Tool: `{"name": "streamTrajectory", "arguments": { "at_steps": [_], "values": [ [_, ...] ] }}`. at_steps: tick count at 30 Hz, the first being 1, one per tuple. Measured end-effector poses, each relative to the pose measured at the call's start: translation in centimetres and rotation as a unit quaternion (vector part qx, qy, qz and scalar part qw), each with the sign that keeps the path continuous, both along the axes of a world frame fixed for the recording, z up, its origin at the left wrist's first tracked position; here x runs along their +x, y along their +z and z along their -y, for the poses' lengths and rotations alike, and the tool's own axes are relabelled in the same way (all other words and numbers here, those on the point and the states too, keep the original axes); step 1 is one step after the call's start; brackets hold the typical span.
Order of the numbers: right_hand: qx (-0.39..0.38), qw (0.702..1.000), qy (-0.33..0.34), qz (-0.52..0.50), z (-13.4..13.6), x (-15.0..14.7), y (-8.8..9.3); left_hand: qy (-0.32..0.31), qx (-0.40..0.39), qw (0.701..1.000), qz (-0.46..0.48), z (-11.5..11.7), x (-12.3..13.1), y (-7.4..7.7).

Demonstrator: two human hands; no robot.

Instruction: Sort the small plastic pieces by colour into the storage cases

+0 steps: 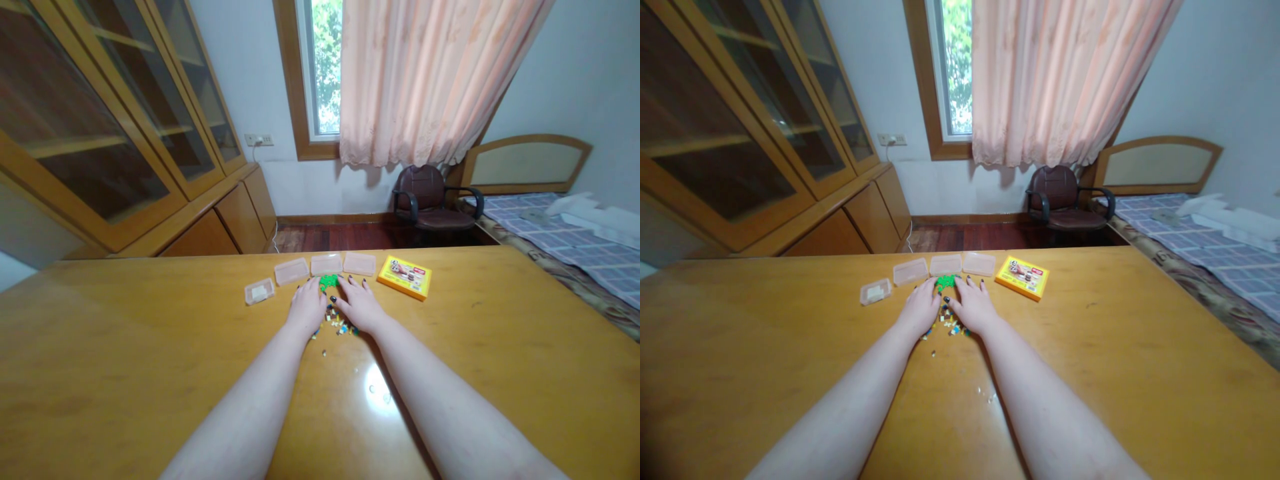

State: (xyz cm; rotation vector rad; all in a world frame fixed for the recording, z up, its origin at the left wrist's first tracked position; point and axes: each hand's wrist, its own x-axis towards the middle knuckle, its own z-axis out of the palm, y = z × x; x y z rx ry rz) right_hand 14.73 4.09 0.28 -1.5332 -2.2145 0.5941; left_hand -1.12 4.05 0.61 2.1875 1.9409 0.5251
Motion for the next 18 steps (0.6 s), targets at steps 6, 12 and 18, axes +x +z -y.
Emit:
{"name": "streamTrajectory", "arguments": {
  "at_steps": [6, 12, 18],
  "values": [
    [0.028, 0.993, -0.104, -0.047, -0.2, 0.0, 0.6, 0.099, 0.04, 0.994, 0.012, 0.1, -0.6, 1.1],
    [0.02, 0.998, -0.061, -0.006, 0.3, -0.1, 1.2, 0.075, 0.007, 0.997, -0.031, 0.0, -0.7, 0.9],
    [0.02, 1.0, -0.007, -0.013, 0.5, -0.3, 1.0, 0.018, 0.011, 1.0, -0.023, 0.0, -0.3, 0.6]
  ]
}}
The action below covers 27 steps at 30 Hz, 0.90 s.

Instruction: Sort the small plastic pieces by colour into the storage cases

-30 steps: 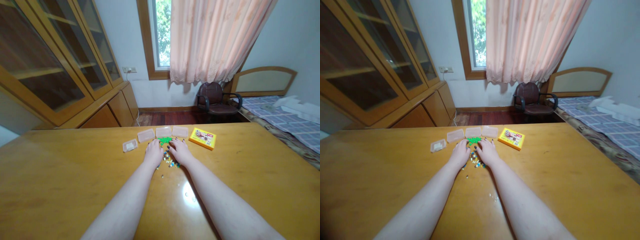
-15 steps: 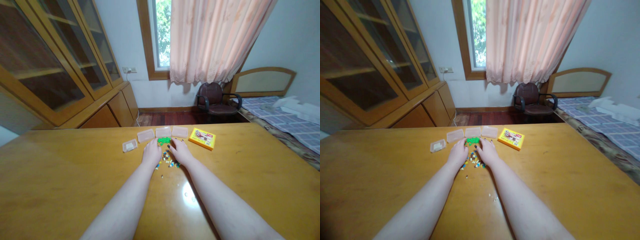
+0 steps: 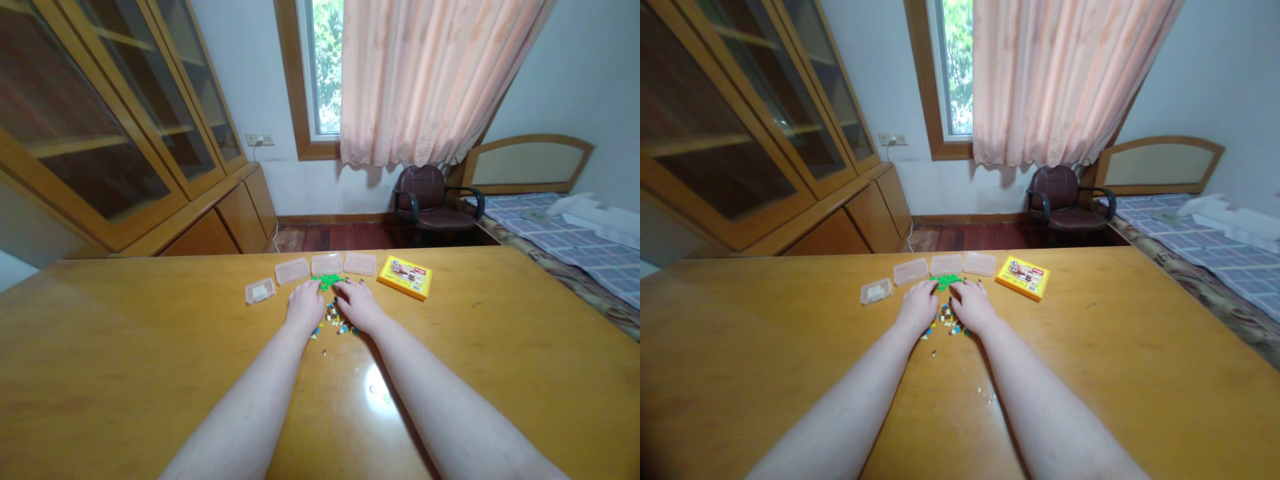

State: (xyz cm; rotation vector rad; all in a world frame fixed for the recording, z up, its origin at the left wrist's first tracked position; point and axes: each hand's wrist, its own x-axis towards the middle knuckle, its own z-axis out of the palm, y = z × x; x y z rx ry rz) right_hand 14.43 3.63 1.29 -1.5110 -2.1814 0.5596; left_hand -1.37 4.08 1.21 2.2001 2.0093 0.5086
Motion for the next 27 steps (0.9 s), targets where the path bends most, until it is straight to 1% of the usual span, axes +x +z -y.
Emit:
{"name": "streamTrajectory", "arguments": {
  "at_steps": [2, 5, 7, 8, 10, 13, 15, 17, 19, 20, 24, 27],
  "values": [
    [0.0, 0.999, -0.036, 0.001, -0.1, 0.1, 0.1, 0.011, 0.009, 1.0, 0.003, 0.0, 0.0, 0.0],
    [-0.004, 0.996, -0.089, 0.007, -0.2, 0.2, 0.4, 0.006, 0.014, 1.0, 0.001, 0.0, -0.1, 0.0],
    [-0.006, 0.994, -0.105, 0.01, -0.3, 0.2, 0.4, 0.0, 0.011, 1.0, 0.003, 0.1, -0.1, 0.0],
    [-0.006, 0.995, -0.101, 0.011, -0.3, 0.2, 0.3, -0.004, 0.008, 1.0, 0.005, 0.1, 0.0, 0.0],
    [-0.008, 0.997, -0.074, 0.014, -0.2, 0.2, 0.1, -0.008, 0.004, 1.0, 0.012, 0.1, 0.0, 0.0],
    [-0.012, 0.999, -0.032, 0.011, -0.2, 0.1, -0.3, 0.003, 0.015, 1.0, 0.019, 0.1, 0.0, 0.0],
    [-0.011, 0.999, -0.035, 0.006, -0.2, 0.1, -0.4, 0.019, 0.024, 0.999, 0.017, 0.0, 0.0, -0.1],
    [-0.008, 0.998, -0.057, 0.0, -0.3, 0.2, -0.3, 0.027, 0.022, 0.999, 0.014, -0.1, -0.1, -0.3],
    [-0.009, 0.998, -0.07, 0.0, -0.4, 0.2, -0.3, 0.021, 0.01, 1.0, 0.006, -0.2, -0.1, -0.6],
    [-0.01, 0.998, -0.066, 0.002, -0.4, 0.2, -0.3, 0.014, 0.004, 1.0, 0.002, -0.3, -0.1, -0.8],
    [-0.019, 0.999, -0.024, 0.013, -0.3, 0.1, -0.4, -0.017, -0.011, 1.0, 0.0, -0.4, -0.1, -1.2],
    [-0.023, 0.998, -0.049, 0.01, -0.3, 0.0, -0.5, -0.012, -0.006, 1.0, 0.008, -0.5, -0.2, -1.4]
  ]
}}
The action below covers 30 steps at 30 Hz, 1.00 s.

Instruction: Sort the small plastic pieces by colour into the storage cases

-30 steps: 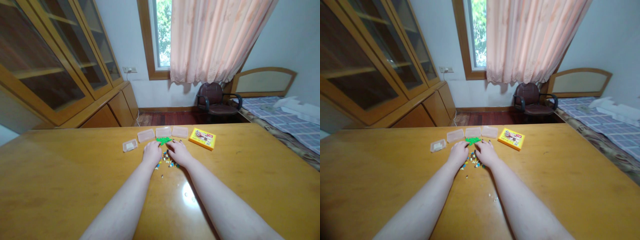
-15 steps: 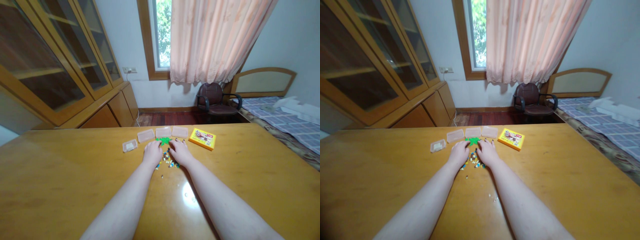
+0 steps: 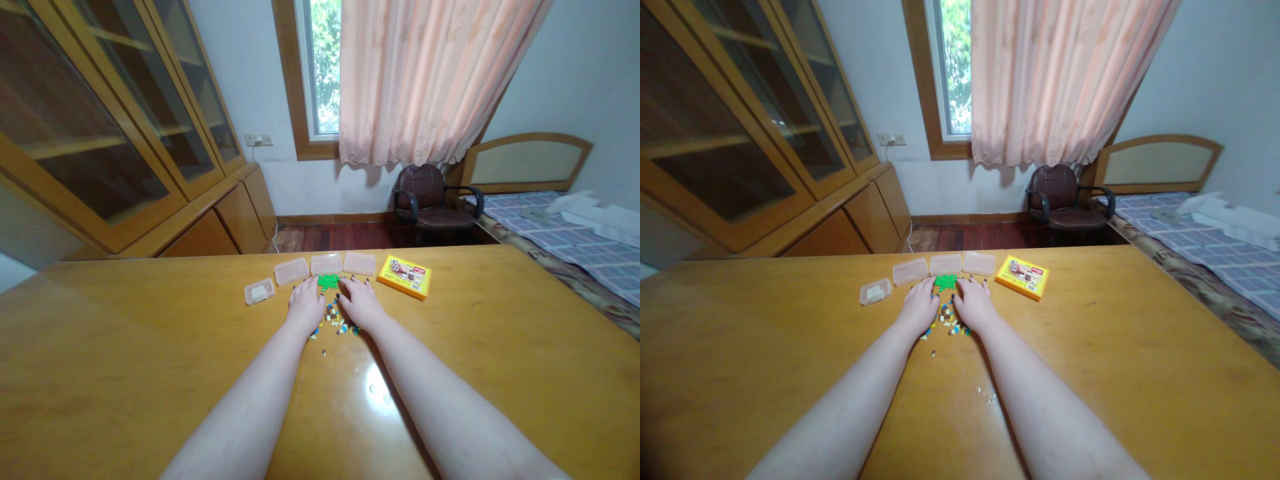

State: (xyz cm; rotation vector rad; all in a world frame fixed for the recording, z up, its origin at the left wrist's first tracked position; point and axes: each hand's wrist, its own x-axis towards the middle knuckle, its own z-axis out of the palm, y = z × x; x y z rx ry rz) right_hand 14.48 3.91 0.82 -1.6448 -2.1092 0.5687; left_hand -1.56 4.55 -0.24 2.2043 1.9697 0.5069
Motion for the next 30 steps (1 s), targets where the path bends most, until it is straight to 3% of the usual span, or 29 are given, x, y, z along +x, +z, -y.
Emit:
{"name": "streamTrajectory", "arguments": {
  "at_steps": [4, 8, 10, 12, 15, 17, 24, 30],
  "values": [
    [0.014, 0.999, -0.042, -0.024, -0.2, 0.0, -0.2, 0.002, 0.007, 1.0, 0.016, 0.0, 0.0, 0.1],
    [0.023, 0.985, -0.09, -0.145, -0.8, 0.4, -0.7, -0.023, 0.046, 0.997, 0.064, 0.3, 0.1, 0.9],
    [0.029, 0.967, -0.121, -0.222, -1.2, 0.7, -1.0, -0.085, 0.064, 0.99, 0.09, 0.6, 0.3, 1.5],
    [0.04, 0.948, -0.147, -0.278, -1.5, 0.9, -1.3, -0.185, 0.056, 0.977, 0.093, 1.1, 0.5, 2.0],
    [0.052, 0.932, -0.163, -0.32, -1.7, 1.1, -1.6, -0.338, 0.016, 0.938, 0.071, 1.8, 1.0, 2.6],
    [0.052, 0.929, -0.161, -0.33, -1.8, 1.0, -1.7, -0.39, 0.001, 0.919, 0.063, 2.2, 1.3, 2.8],
    [0.042, 0.929, -0.16, -0.33, -1.9, 0.8, -2.1, -0.395, 0.01, 0.918, 0.042, 2.3, 1.5, 2.3],
    [0.052, 0.93, -0.155, -0.329, -1.7, 0.9, -1.9, -0.331, 0.041, 0.942, 0.032, 1.9, 1.2, 2.2]
  ]
}}
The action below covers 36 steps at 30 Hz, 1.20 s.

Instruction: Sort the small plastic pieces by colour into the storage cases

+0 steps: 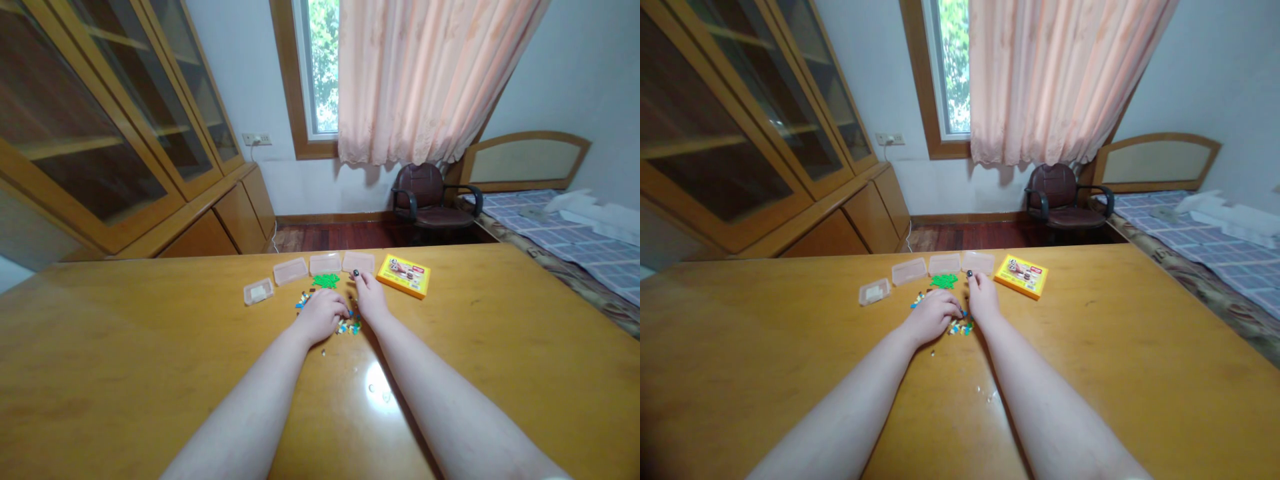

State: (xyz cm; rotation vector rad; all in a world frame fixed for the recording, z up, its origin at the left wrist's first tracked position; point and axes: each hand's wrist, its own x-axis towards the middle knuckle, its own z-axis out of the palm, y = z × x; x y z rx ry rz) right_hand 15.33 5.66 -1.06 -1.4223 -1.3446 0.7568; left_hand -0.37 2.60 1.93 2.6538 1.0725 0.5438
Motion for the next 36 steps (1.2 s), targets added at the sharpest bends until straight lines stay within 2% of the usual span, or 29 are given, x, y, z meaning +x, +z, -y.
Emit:
{"name": "streamTrajectory", "arguments": {
  "at_steps": [2, 6, 8, 15, 21, 29, 36],
  "values": [
    [-0.002, 1.0, 0.0, 0.004, 0.1, 0.0, 0.1, 0.008, -0.001, 1.0, 0.006, 0.0, 0.0, 0.2],
    [-0.002, 1.0, 0.003, 0.005, 0.2, 0.0, 0.3, -0.071, -0.017, 0.997, 0.007, 0.3, 0.1, 0.3],
    [0.0, 1.0, 0.003, 0.001, 0.2, 0.0, 0.2, -0.088, -0.021, 0.996, 0.0, 0.4, 0.3, 0.2],
    [0.0, 1.0, -0.001, -0.004, 0.0, 0.0, 0.1, 0.025, -0.013, 0.999, -0.025, 0.0, 0.3, -0.5],
    [0.013, 1.0, -0.001, -0.025, -0.2, 0.0, -0.2, 0.074, -0.008, 0.997, -0.031, -0.3, 0.1, -1.0],
    [0.006, 1.0, -0.004, -0.029, 0.1, 0.0, 0.2, 0.214, 0.034, 0.976, -0.005, -0.8, -0.2, -1.4],
    [-0.005, 1.0, -0.007, -0.023, 0.3, 0.0, 0.6, 0.25, 0.037, 0.968, 0.004, -0.9, -0.3, -1.2]
  ]
}}
